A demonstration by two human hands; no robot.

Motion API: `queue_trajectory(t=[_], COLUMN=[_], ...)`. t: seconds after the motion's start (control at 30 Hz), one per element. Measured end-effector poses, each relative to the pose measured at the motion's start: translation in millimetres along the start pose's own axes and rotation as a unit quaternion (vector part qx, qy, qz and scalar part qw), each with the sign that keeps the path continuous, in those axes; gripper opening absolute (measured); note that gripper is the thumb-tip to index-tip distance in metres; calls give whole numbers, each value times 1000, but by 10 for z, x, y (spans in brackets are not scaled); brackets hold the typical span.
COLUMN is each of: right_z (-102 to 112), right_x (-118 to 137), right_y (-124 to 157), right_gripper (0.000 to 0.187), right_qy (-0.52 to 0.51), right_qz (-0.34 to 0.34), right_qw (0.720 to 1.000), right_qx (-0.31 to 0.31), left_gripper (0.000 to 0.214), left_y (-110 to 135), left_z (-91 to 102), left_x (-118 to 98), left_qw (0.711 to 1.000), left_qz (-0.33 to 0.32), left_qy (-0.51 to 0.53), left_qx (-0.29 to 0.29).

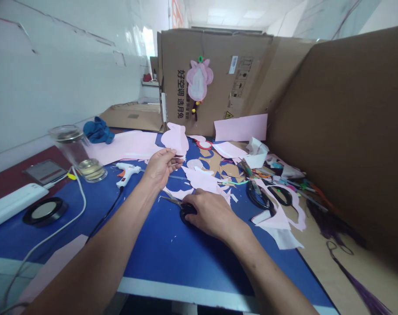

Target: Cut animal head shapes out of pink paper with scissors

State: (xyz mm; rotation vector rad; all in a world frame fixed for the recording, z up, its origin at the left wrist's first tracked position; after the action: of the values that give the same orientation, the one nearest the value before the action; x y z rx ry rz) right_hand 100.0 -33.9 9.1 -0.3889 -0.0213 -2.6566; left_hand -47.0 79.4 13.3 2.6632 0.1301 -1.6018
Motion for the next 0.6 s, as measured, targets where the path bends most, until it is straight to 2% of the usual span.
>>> queue_trajectory(t=[0.23,0.37,0.5,0.6], right_z=[-21,31,112,137], right_x=[138,113,-54,-126], right_y=[0,15,18,-13], right_gripper=[42,45,46,41], right_qy=[12,-34,-144,-296], right_qz=[15,-12,-55,-68], right_qw=[1000,999,987,951], right_qx=[-7,-21,-46,-61], left_gripper=[13,13,13,13], left_y=[-27,-62,-94,-101], left_z=[26,75,190,281], left_x=[-14,-92,-201,-214], left_qw=[1000,999,993,985], left_qz=[-15,-31,-47,-37], left_qy=[9,43,94,127], left_qx=[-2,-12,-57,-112])
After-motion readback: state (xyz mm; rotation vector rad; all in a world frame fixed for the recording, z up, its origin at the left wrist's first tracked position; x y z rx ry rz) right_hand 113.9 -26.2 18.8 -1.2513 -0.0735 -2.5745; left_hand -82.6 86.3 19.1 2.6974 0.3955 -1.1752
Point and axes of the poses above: each hand's wrist, its own y-axis away from the middle knuckle, its own z-axis out of the back of the hand, x = y × z, the point moved 5 cm from there along -y, towards the middle knuckle, and after that the axes turned 5 degrees about -x, right-handed, at the moved point
